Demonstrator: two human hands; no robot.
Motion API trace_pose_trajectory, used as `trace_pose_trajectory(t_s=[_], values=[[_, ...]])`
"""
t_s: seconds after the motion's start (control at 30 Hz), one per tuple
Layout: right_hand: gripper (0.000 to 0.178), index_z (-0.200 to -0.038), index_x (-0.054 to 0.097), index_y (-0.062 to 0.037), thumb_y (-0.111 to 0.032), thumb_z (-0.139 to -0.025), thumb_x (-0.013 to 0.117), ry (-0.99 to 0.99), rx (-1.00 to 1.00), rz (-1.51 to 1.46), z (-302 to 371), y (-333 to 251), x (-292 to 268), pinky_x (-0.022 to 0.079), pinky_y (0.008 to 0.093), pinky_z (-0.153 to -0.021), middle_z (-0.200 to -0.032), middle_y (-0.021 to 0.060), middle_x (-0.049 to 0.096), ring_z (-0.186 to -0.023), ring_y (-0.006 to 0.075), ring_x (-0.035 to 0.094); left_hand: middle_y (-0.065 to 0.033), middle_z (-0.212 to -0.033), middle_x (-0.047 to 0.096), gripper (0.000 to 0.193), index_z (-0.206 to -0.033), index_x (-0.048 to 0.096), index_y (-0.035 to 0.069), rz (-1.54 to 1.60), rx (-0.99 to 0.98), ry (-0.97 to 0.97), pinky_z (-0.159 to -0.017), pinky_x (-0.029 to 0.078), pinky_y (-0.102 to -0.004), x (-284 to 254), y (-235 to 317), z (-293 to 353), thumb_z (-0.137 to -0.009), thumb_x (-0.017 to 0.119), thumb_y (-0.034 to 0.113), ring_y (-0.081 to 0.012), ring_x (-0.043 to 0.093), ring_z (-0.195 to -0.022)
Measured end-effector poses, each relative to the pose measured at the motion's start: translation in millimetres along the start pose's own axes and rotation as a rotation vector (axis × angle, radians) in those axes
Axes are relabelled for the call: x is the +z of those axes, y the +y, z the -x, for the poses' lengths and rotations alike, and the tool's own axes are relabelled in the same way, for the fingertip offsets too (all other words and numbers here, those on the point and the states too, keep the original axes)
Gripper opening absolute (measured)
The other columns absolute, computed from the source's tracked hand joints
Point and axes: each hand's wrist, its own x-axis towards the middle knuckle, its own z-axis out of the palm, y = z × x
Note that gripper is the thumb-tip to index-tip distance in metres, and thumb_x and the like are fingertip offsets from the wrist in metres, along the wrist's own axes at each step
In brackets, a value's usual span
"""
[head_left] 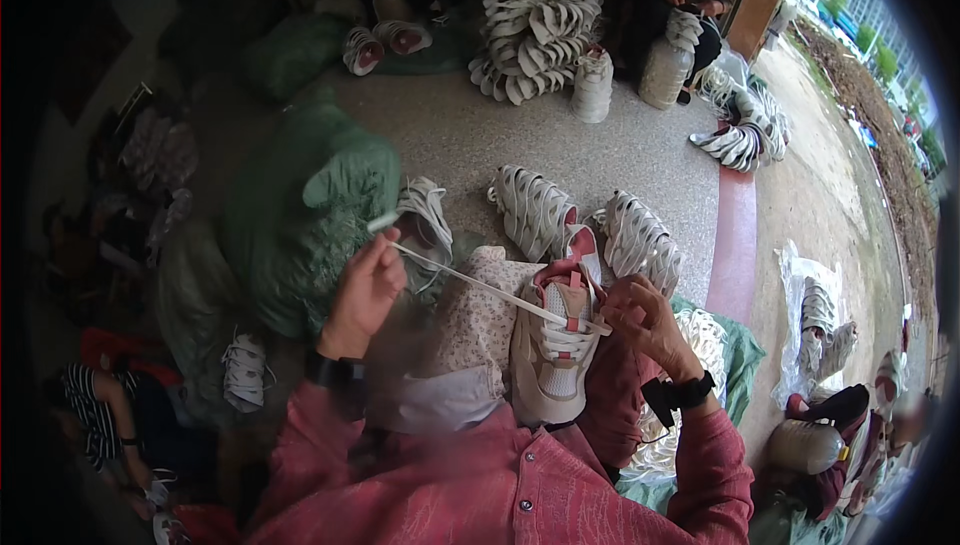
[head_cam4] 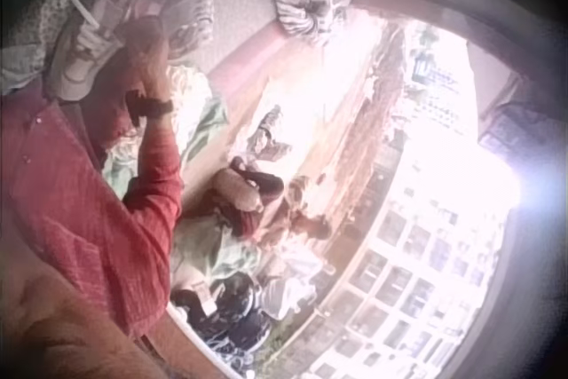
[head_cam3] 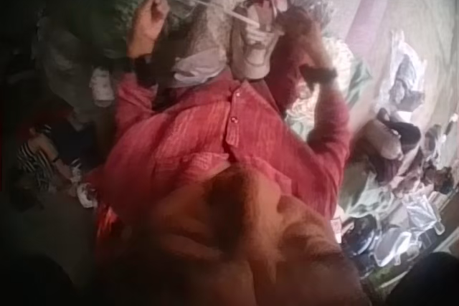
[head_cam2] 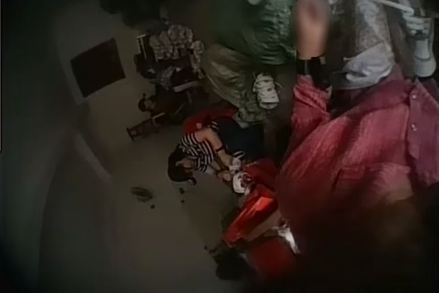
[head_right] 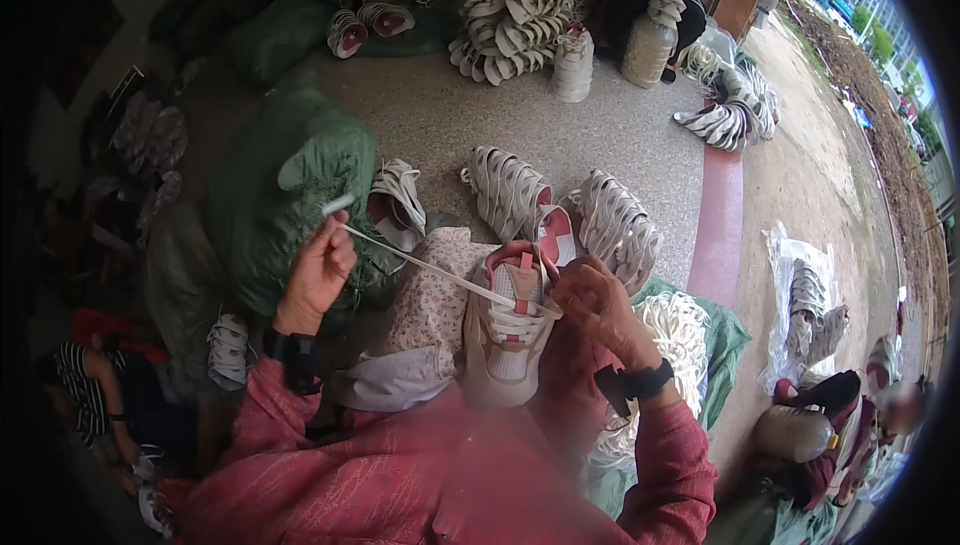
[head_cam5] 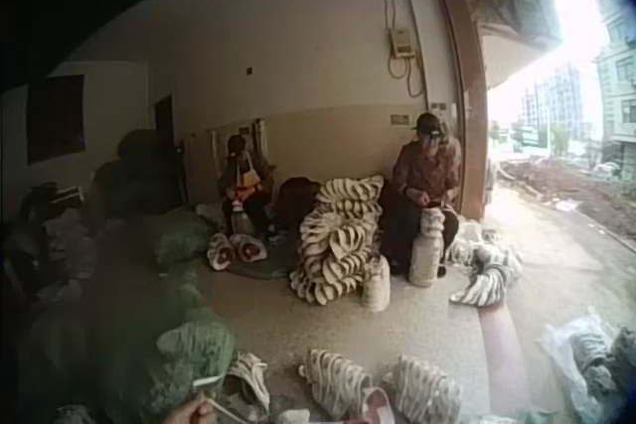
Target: The person sits on the floor and threads a white shoelace through the eyelets of a white and pink sneaker. They pull the lace through the holes and adjust the tension repeatedly to ensure it is properly seated.
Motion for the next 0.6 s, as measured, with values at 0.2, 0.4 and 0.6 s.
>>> trace_pose_trajectory(t_s=[0.2,0.4,0.6], values=[[0.015,-0.096,0.066,-0.0062,-0.009,-0.082,0.07,0.051,-0.303,0.232,-13.8,-1.9,26.8,0.052,0.0386,-0.076,-0.097,0.0091,0.062,-0.086,0.0291,0.063,-0.0045,-0.103,0.062,0.021,-0.109,0.06,0.004,-0.173,0.311,0.668,-0.081,0.052,-0.0304,37.3,26.8,10.3,-0.101,0.055,0.023,-0.014,0.058,-0.086],[0.01,-0.09,0.066,-0.0089,-0.011,-0.081,0.07,-0.038,-0.446,0.41,-21.8,-20.3,43.0,0.051,0.0399,-0.075,-0.092,0.0087,0.059,-0.085,0.0305,0.062,0.0008,-0.079,0.051,0.023,-0.106,0.059,0.003,-0.035,0.287,0.321,-0.058,0.044,-0.0231,18.9,55.9,30.0,-0.104,0.049,0.023,-0.0078,0.048,-0.066],[0.007,-0.086,0.065,-0.0084,-0.011,-0.081,0.069,-0.149,-0.425,0.358,-25.8,-22.1,53.4,0.05,0.0388,-0.074,-0.091,0.0064,0.059,-0.084,0.0288,0.061,0.004,-0.07,0.046,0.023,-0.1,0.065,0.004,-1.0,-0.179,0.487,-0.051,0.033,-0.0197,70.4,13.5,6.5,-0.102,0.051,0.023,-0.0024,0.041,-0.061]])
